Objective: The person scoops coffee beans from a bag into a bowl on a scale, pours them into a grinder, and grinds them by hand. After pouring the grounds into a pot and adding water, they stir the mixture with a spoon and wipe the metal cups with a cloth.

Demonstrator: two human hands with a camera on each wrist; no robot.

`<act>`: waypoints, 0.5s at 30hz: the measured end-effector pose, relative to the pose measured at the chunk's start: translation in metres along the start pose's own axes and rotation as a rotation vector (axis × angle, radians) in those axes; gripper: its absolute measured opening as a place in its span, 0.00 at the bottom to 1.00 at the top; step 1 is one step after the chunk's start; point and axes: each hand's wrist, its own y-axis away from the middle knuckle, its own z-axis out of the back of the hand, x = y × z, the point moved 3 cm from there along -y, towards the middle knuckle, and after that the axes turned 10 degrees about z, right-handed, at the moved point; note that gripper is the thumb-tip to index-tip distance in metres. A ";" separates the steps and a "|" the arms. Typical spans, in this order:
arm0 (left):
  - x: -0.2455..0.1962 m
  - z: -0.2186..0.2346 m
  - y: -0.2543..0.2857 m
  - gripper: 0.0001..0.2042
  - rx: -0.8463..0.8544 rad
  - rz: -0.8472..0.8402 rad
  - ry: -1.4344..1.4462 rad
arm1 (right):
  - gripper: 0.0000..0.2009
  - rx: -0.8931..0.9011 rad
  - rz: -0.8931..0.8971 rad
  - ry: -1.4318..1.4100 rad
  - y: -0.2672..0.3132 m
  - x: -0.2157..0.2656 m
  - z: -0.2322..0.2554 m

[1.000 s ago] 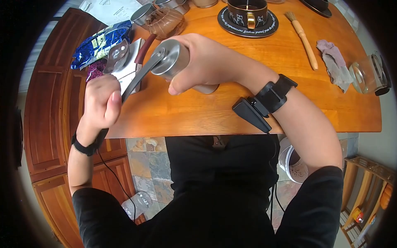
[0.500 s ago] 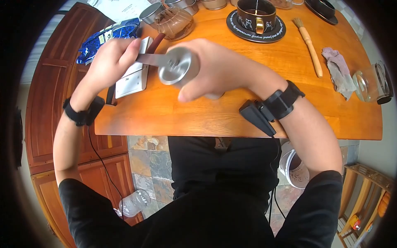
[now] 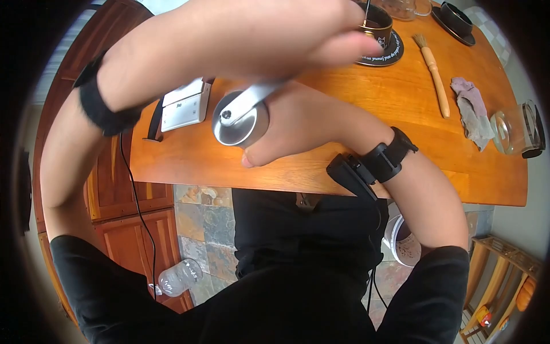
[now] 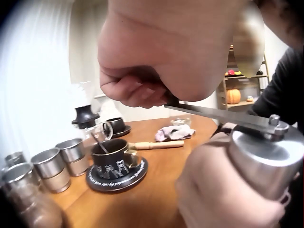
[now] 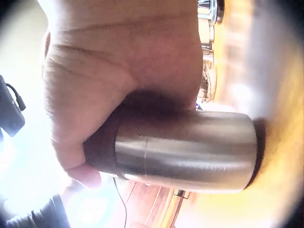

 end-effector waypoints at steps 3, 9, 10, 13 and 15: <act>-0.022 -0.021 0.020 0.18 -0.345 -0.195 0.036 | 0.19 -0.377 -0.117 0.149 0.024 0.045 -0.004; -0.042 -0.081 0.063 0.17 -0.599 -0.374 0.156 | 0.18 -0.176 -0.184 -0.307 0.003 -0.029 0.018; -0.040 -0.084 0.067 0.17 -0.603 -0.376 0.175 | 0.18 -0.111 -0.189 -0.407 0.001 -0.037 0.018; -0.028 -0.101 0.085 0.17 -0.625 -0.370 0.250 | 0.18 -0.111 0.076 0.071 0.003 -0.036 0.021; -0.010 -0.110 0.098 0.18 -0.661 -0.342 0.341 | 0.17 -0.096 0.040 -0.063 0.000 -0.030 0.019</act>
